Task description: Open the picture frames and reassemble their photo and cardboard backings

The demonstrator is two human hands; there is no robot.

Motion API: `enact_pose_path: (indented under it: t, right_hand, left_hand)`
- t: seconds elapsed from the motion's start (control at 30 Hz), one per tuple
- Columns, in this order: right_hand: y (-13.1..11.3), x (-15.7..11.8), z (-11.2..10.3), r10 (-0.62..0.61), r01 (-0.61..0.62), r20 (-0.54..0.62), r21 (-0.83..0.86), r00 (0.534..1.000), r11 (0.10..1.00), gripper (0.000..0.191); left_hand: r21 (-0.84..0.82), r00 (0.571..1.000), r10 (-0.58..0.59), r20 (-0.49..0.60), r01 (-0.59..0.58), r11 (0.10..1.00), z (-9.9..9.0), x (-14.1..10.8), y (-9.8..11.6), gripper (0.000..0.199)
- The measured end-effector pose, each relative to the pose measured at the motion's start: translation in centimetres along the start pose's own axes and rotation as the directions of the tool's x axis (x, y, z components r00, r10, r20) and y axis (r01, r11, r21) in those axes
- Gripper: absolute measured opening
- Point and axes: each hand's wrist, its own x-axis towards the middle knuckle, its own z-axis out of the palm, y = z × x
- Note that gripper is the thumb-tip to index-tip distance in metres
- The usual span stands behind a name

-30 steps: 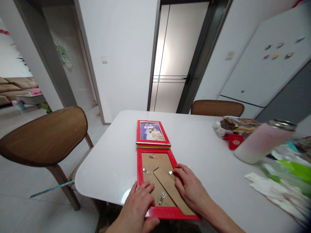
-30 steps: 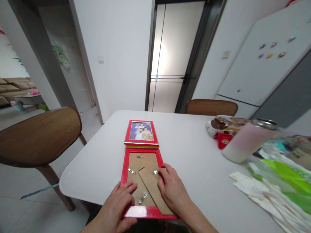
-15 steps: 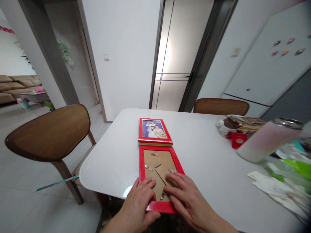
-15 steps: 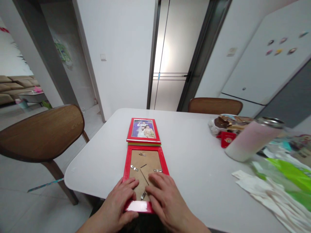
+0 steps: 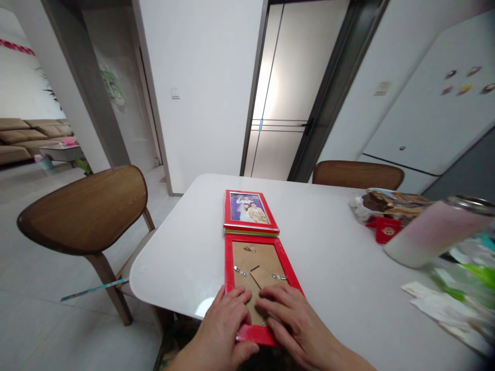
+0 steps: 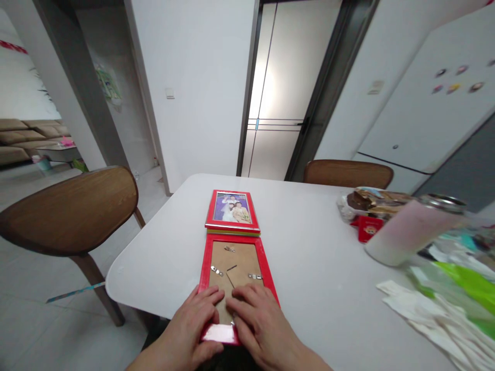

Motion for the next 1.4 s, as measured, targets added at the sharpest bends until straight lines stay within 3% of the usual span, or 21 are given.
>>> enact_pose_path:
  t: [0.13, 0.27, 0.43, 0.57, 0.73, 0.87, 1.03, 1.17, 1.3, 1.33, 1.4]
  right_hand:
    - [0.2, 3.6, 1.2, 0.107, -0.106, -0.057, 0.015, 0.993, 0.994, 0.031]
    - [0.5, 6.4, 2.4, 0.116, -0.118, -0.048, -0.027, 0.992, 0.993, 0.023]
    - [0.4, 6.5, 2.6, 0.06, -0.06, -0.021, -0.013, 0.998, 0.998, 0.024]
    - [1.0, 6.6, 2.4, 0.134, -0.133, -0.037, 0.034, 0.99, 0.991, 0.023]
    - [3.9, 8.7, 2.4, 0.387, -0.387, -0.168, 0.029, 0.907, 0.921, 0.021]
    - [6.1, 10.3, 2.5, 0.483, -0.492, -0.188, -0.001, 0.855, 0.87, 0.021]
    - [7.0, 11.0, 2.8, 0.556, -0.568, -0.211, 0.006, 0.804, 0.823, 0.015]
    - [6.7, 10.6, 2.2, 0.543, -0.542, -0.237, 0.074, 0.806, 0.837, 0.02]
    - [7.1, 7.3, 0.2, 0.515, -0.488, -0.297, 0.166, 0.804, 0.857, 0.03]
    - [7.5, 5.9, -0.3, 0.533, -0.488, -0.322, 0.214, 0.783, 0.846, 0.031]
    - [8.1, 2.8, -0.9, 0.623, -0.49, -0.36, 0.396, 0.695, 0.776, 0.035]
  left_hand:
    - [-0.007, 1.0, 0.007, -0.009, -0.007, 1.0, 0.1, 0.1, -0.2, 0.028]
    - [-0.02, 1.0, 0.017, -0.005, -0.017, 1.0, 0.1, 0.2, -0.4, 0.03]
    - [-0.036, 1.0, 0.01, 0.003, -0.009, 0.999, 0.1, 0.1, -0.5, 0.029]
    - [-0.045, 1.0, 0.016, 0.008, -0.015, 0.999, 0.1, 0.1, -0.7, 0.03]
    - [-0.023, 1.0, -0.001, 0.026, 0.002, 1.0, 0.0, 0.2, -0.7, 0.031]
    - [0.006, 1.0, -0.014, 0.025, 0.014, 1.0, 0.1, 0.3, -0.5, 0.035]
    - [0.054, 1.0, -0.02, -0.007, 0.021, 0.998, 0.9, 0.8, -0.1, 0.046]
    - [0.119, 0.998, 0.014, -0.059, -0.007, 0.993, 2.0, 1.2, -0.4, 0.051]
    - [0.161, 0.976, 0.141, -0.167, -0.114, 0.98, 3.4, 0.9, -1.6, 0.027]
    - [0.154, 0.968, 0.154, -0.2, -0.125, 0.98, 3.7, 0.7, -1.8, 0.018]
    - [0.107, 0.95, 0.145, -0.276, -0.119, 0.987, 3.9, 0.3, -1.8, 0.005]
